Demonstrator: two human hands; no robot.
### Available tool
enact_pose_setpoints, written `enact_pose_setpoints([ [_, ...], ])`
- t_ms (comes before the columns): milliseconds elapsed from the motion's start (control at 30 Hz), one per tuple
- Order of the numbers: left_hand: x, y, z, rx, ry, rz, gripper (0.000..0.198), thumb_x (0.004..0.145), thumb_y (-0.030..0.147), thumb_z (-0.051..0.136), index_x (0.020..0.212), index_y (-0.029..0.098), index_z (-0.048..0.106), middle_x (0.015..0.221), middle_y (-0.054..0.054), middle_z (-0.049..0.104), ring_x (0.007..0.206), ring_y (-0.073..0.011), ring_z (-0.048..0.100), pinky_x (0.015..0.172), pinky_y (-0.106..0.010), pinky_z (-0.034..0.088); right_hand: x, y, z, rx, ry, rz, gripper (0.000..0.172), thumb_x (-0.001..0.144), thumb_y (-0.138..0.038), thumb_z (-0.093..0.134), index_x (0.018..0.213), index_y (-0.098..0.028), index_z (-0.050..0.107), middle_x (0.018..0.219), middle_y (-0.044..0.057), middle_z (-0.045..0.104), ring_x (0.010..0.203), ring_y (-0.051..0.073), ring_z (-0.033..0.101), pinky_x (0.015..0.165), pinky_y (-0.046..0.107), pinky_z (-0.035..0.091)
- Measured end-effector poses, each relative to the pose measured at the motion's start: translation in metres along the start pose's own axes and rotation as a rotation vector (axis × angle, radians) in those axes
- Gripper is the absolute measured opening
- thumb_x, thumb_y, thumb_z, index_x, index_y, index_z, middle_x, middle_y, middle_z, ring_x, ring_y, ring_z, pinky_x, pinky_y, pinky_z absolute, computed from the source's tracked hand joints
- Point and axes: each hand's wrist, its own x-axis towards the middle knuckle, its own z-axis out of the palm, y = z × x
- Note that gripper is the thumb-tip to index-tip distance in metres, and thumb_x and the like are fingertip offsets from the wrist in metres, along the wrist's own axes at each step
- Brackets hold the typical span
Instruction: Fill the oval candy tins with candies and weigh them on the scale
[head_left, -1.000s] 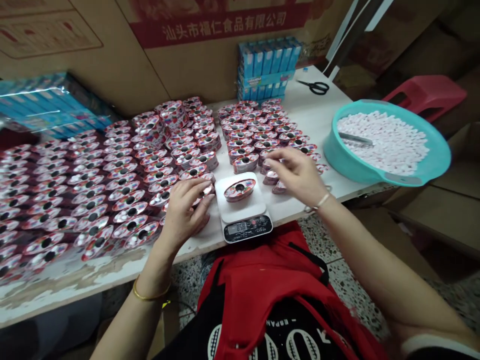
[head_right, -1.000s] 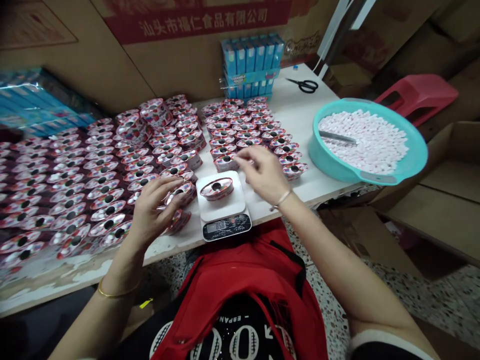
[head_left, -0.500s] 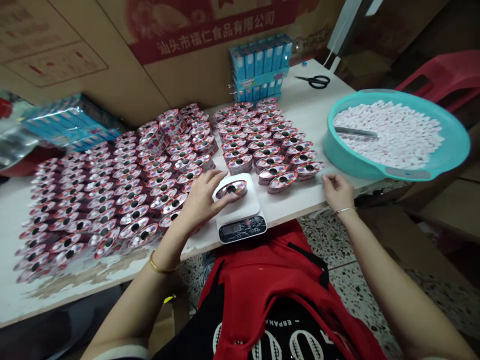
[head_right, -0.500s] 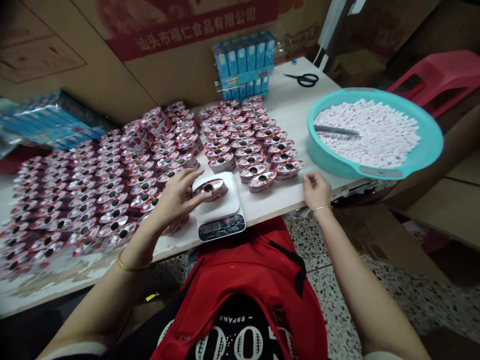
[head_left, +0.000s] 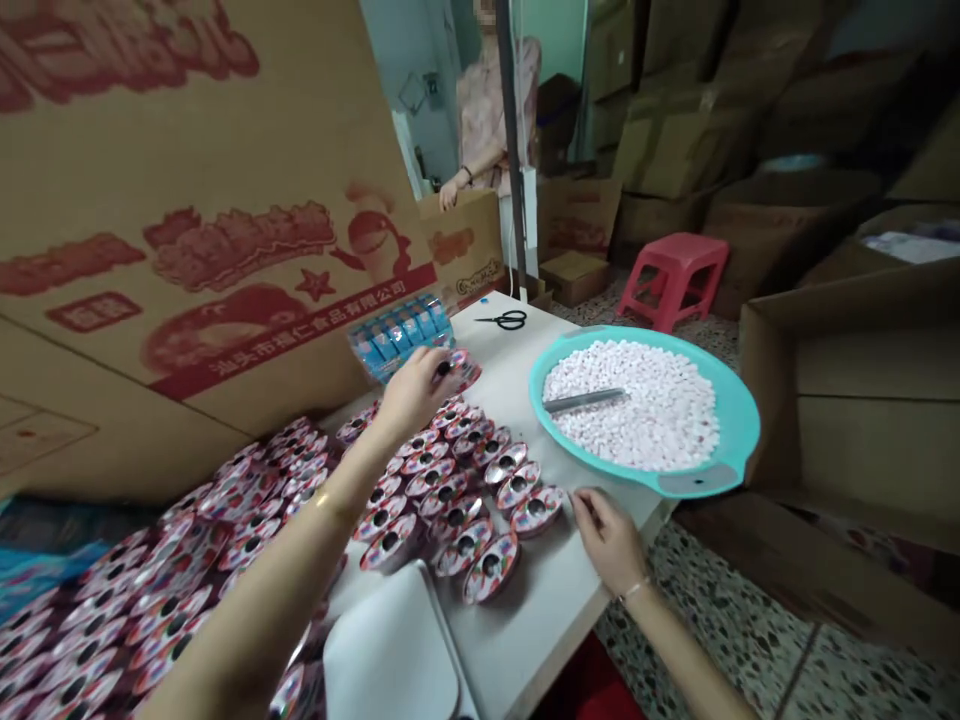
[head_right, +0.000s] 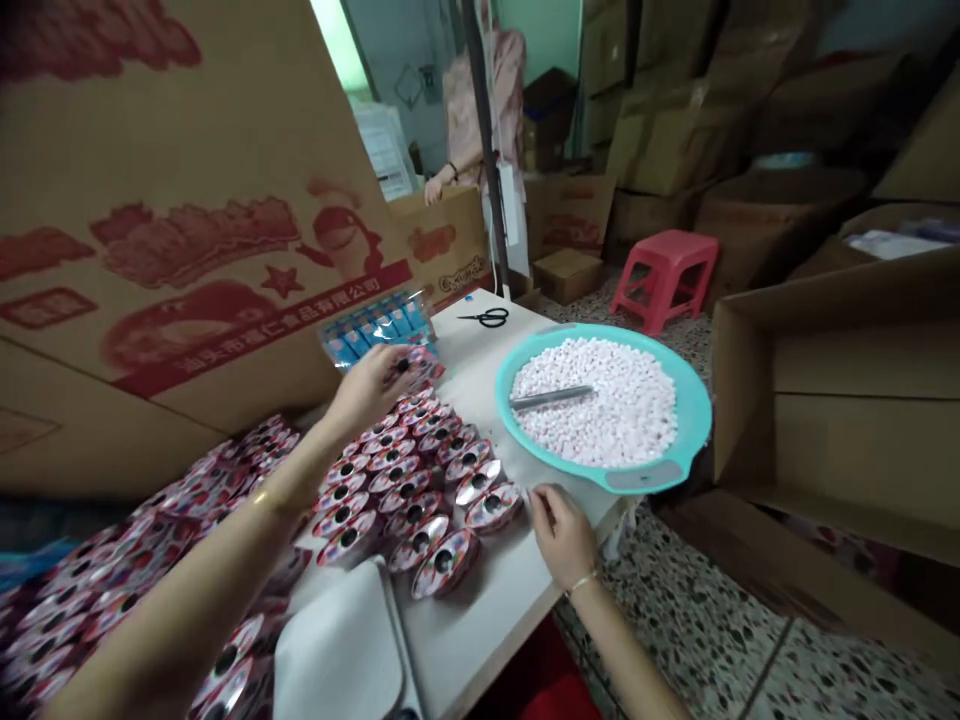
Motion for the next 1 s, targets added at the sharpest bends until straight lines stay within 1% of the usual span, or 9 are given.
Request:
enact_pose_setpoints([
  [133, 0.081, -0.015, 0.074, 0.072, -0.151, -0.160, 0.029, 0.090, 0.029, 0.049, 0.114, 0.016, 0.059, 0.111, -0.013, 0.060, 0.098, -0.0220, 0.059, 0.085, -0.034, 0.046, 0.001, 0.000, -0.002, 0.054, -0.033, 0.021, 0.022, 0.090, -0.041, 0.045, 0.084, -0.031, 0.063, 0.080, 0.007, 0.071, 0.073, 0.029, 0.068, 0.065, 0.039, 0.054],
  [233, 0.092, -0.021, 0.111, 0.100, -0.222, -0.219, 0.027, 0.091, 0.029, 0.048, 0.107, 0.012, 0.062, 0.107, -0.017, 0.062, 0.095, -0.0244, 0.062, 0.081, -0.036, 0.047, -0.005, 0.009, 0.000, 0.031, -0.005, 0.033, 0.021, 0.088, -0.042, 0.049, 0.087, -0.028, 0.065, 0.077, 0.006, 0.072, 0.065, 0.026, 0.068, 0.060, 0.035, 0.055],
  [333, 0.078, -0.027, 0.118, 0.126, -0.267, -0.258, 0.032, 0.090, 0.031, 0.051, 0.114, 0.013, 0.061, 0.113, -0.017, 0.062, 0.103, -0.0258, 0.061, 0.086, -0.037, 0.046, -0.010, 0.022, 0.001, -0.043, 0.050, -0.010, 0.026, 0.088, -0.044, 0.052, 0.088, -0.022, 0.066, 0.070, 0.005, 0.070, 0.054, 0.019, 0.064, 0.057, 0.027, 0.052],
  [433, 0.041, -0.044, 0.087, 0.134, -0.197, -0.206, 0.048, 0.090, 0.039, 0.052, 0.132, 0.018, 0.048, 0.127, -0.013, 0.057, 0.117, -0.0223, 0.054, 0.098, -0.033, 0.041, -0.009, 0.030, -0.001, -0.089, 0.032, -0.120, 0.027, 0.089, -0.043, 0.054, 0.087, -0.019, 0.066, 0.069, 0.004, 0.068, 0.052, 0.015, 0.061, 0.054, 0.024, 0.049],
  [533, -0.028, -0.078, 0.023, 0.190, -0.024, -0.174, 0.053, 0.091, 0.049, 0.046, 0.134, 0.018, 0.046, 0.128, -0.012, 0.057, 0.119, -0.0215, 0.052, 0.102, -0.032, 0.037, -0.009, 0.027, -0.002, -0.096, 0.061, -0.217, 0.022, 0.090, -0.038, 0.054, 0.085, -0.019, 0.064, 0.069, 0.004, 0.066, 0.052, 0.015, 0.059, 0.054, 0.025, 0.047],
  [700, -0.161, -0.155, -0.073, 0.578, -0.105, -0.749, 0.075, 0.081, 0.057, 0.054, 0.139, 0.013, 0.040, 0.136, -0.022, 0.050, 0.126, -0.0381, 0.044, 0.103, -0.052, 0.031, -0.012, -0.011, -0.017, -0.044, 0.156, -0.491, 0.008, 0.088, -0.019, 0.056, 0.094, -0.020, 0.061, 0.078, 0.005, 0.064, 0.066, 0.017, 0.061, 0.065, 0.029, 0.049],
  [833, -0.206, -0.196, -0.083, 0.537, -0.354, -0.847, 0.060, 0.084, 0.050, 0.048, 0.135, 0.017, 0.044, 0.133, -0.016, 0.056, 0.123, -0.0317, 0.049, 0.104, -0.052, 0.029, 0.032, -0.055, -0.051, -0.164, 0.171, -0.598, 0.019, 0.086, -0.020, 0.057, 0.105, -0.018, 0.060, 0.092, 0.010, 0.065, 0.090, 0.023, 0.062, 0.081, 0.035, 0.049],
  [900, -0.209, -0.195, -0.082, 0.526, -0.303, -0.817, 0.050, 0.087, 0.044, 0.044, 0.129, 0.018, 0.048, 0.131, -0.013, 0.058, 0.120, -0.0284, 0.051, 0.102, -0.049, 0.032, 0.072, -0.062, -0.073, -0.386, 0.115, -0.450, 0.023, 0.087, -0.030, 0.057, 0.104, -0.015, 0.063, 0.100, 0.014, 0.065, 0.099, 0.027, 0.059, 0.089, 0.041, 0.045],
  [1000, -0.215, -0.157, -0.088, 0.459, -0.121, -0.666, 0.048, 0.085, 0.049, 0.048, 0.124, 0.021, 0.053, 0.120, -0.010, 0.064, 0.108, -0.0247, 0.059, 0.094, -0.038, 0.040, 0.127, -0.047, -0.099, -0.663, -0.228, -0.025, 0.036, 0.081, -0.043, 0.063, 0.095, -0.009, 0.067, 0.100, 0.022, 0.065, 0.095, 0.031, 0.059, 0.084, 0.044, 0.042],
])
